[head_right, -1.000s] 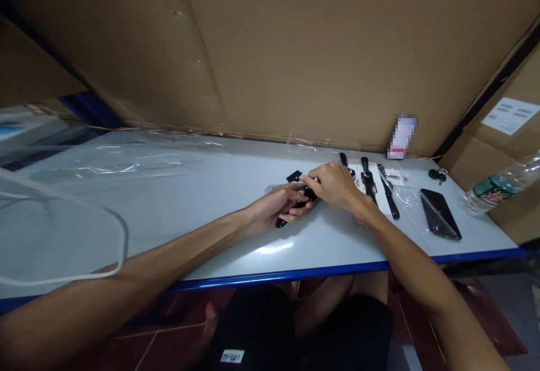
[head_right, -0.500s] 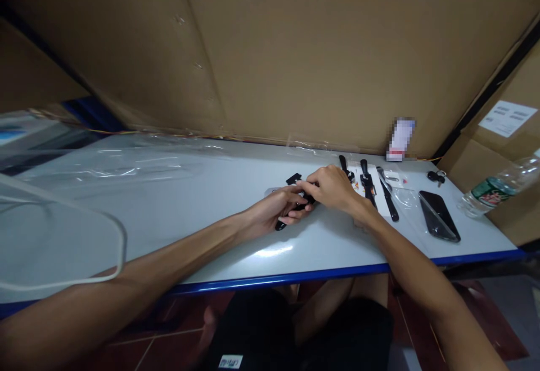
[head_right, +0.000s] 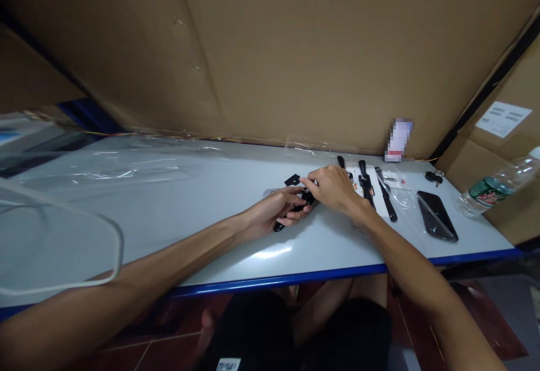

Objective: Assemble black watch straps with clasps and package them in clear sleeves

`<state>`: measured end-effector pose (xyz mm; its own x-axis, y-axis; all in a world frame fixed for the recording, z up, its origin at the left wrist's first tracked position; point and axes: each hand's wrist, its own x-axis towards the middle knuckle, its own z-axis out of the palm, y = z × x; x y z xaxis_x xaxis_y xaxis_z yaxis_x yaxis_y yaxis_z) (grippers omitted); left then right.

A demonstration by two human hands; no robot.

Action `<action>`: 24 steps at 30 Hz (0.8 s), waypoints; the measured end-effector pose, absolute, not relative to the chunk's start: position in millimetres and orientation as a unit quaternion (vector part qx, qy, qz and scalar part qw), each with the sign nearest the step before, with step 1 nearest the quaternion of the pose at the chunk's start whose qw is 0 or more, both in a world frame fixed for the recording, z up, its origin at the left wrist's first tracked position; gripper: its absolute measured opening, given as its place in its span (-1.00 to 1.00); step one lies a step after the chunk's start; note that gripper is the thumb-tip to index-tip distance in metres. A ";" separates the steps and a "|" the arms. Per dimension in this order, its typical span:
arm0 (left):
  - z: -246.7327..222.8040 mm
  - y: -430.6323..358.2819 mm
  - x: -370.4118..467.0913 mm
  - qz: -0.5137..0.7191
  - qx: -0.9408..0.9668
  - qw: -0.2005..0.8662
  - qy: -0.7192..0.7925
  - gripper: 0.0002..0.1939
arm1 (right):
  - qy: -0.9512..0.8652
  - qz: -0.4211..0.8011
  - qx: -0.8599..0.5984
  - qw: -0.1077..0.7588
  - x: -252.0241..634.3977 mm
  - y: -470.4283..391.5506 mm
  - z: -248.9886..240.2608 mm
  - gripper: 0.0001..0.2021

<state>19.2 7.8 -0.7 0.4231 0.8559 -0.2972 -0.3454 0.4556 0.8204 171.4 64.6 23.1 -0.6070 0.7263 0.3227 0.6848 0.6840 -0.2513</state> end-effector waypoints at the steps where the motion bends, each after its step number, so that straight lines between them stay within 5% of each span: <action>1: -0.8 7.9 19.1 0.390 0.346 0.769 0.370 -0.80 | -0.896 0.057 -0.393 0.197 171.3 64.3 23.6 -0.58; 18: -1.0 6.3 19.5 0.377 0.357 0.769 0.372 -0.74 | -0.897 -0.023 -0.411 0.164 171.1 62.3 23.9 -0.62; 24: -2.0 6.8 21.1 0.467 0.354 0.725 0.362 -0.82 | -0.844 0.022 -0.423 0.328 175.3 67.1 26.5 -0.57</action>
